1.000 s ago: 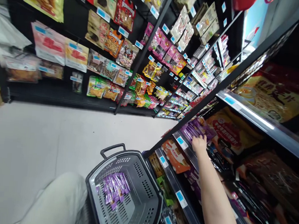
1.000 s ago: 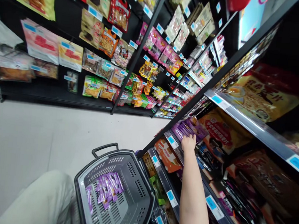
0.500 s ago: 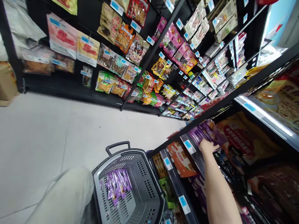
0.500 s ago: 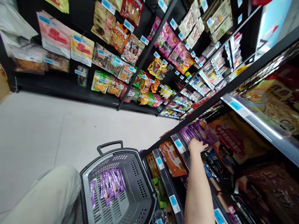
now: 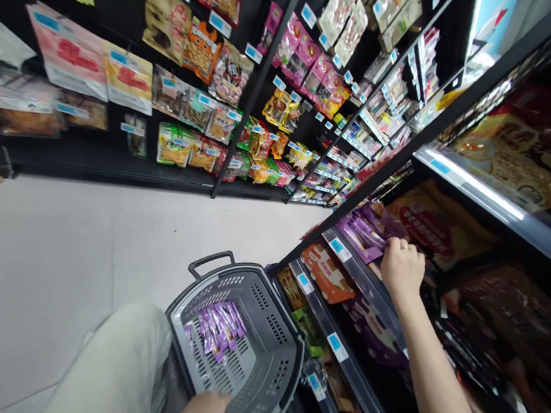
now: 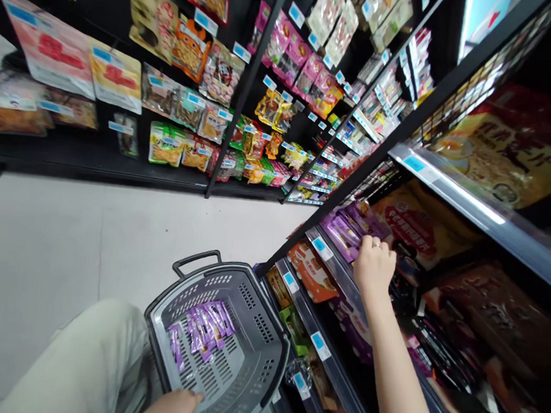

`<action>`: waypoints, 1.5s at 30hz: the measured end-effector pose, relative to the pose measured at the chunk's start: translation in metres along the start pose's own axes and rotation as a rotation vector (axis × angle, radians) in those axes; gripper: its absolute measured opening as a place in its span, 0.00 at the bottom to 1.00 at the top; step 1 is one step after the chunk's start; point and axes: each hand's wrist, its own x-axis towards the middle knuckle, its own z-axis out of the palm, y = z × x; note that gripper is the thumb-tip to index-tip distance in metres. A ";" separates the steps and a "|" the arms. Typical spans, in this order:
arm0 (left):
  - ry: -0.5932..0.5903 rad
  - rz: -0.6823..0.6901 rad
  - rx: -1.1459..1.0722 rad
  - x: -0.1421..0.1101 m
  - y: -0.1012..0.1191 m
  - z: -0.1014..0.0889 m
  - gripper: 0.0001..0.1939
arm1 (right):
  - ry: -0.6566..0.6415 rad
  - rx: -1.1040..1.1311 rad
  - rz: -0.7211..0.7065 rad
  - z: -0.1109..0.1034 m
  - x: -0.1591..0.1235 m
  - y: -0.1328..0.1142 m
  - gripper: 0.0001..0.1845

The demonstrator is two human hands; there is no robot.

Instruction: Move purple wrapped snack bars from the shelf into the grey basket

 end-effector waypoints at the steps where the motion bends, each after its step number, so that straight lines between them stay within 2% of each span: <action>1: -0.002 0.016 -0.016 0.000 0.005 -0.003 0.15 | -0.032 0.136 -0.013 -0.008 -0.022 -0.004 0.11; 3: -0.010 0.060 -0.169 0.000 0.016 -0.011 0.21 | -0.134 0.476 -0.024 -0.017 -0.074 -0.020 0.11; 6: -0.045 0.101 -0.716 0.000 0.032 -0.023 0.37 | -0.359 0.911 0.103 -0.019 -0.162 -0.061 0.12; 8: -0.058 0.147 -1.073 -0.003 0.039 -0.032 0.44 | -0.531 1.127 0.199 -0.015 -0.217 -0.093 0.12; 9: -0.046 0.160 -1.180 -0.006 0.043 -0.037 0.44 | -0.609 1.224 0.231 -0.011 -0.242 -0.109 0.11; 10: -0.028 0.162 -1.239 -0.008 0.045 -0.040 0.44 | -0.677 1.307 0.262 -0.007 -0.263 -0.124 0.10; 12: 0.008 0.119 -1.216 -0.013 0.048 -0.044 0.40 | -0.763 1.431 0.322 0.002 -0.298 -0.148 0.09; 15: 0.040 0.068 -1.051 -0.015 0.044 -0.041 0.26 | -0.772 1.527 0.438 0.014 -0.332 -0.170 0.09; 17: 0.030 0.096 -0.964 -0.012 0.036 -0.035 0.22 | -0.749 1.564 0.516 0.021 -0.345 -0.175 0.10; 19: 0.004 0.108 -0.901 -0.009 0.028 -0.030 0.23 | -0.744 1.597 0.557 0.025 -0.355 -0.176 0.10; 22: -0.022 0.038 -0.847 -0.008 0.020 -0.024 0.26 | -0.750 1.645 0.568 0.028 -0.364 -0.173 0.10; 26: -0.019 -0.011 -0.814 -0.010 0.022 -0.022 0.26 | -0.757 1.673 0.572 0.031 -0.372 -0.175 0.12; 28: -0.004 -0.014 -0.794 -0.010 0.024 -0.023 0.26 | -0.763 1.652 0.572 0.033 -0.374 -0.178 0.14; 45: 0.092 -0.006 -0.691 -0.004 0.015 -0.023 0.25 | -0.688 1.638 0.518 0.034 -0.371 -0.183 0.09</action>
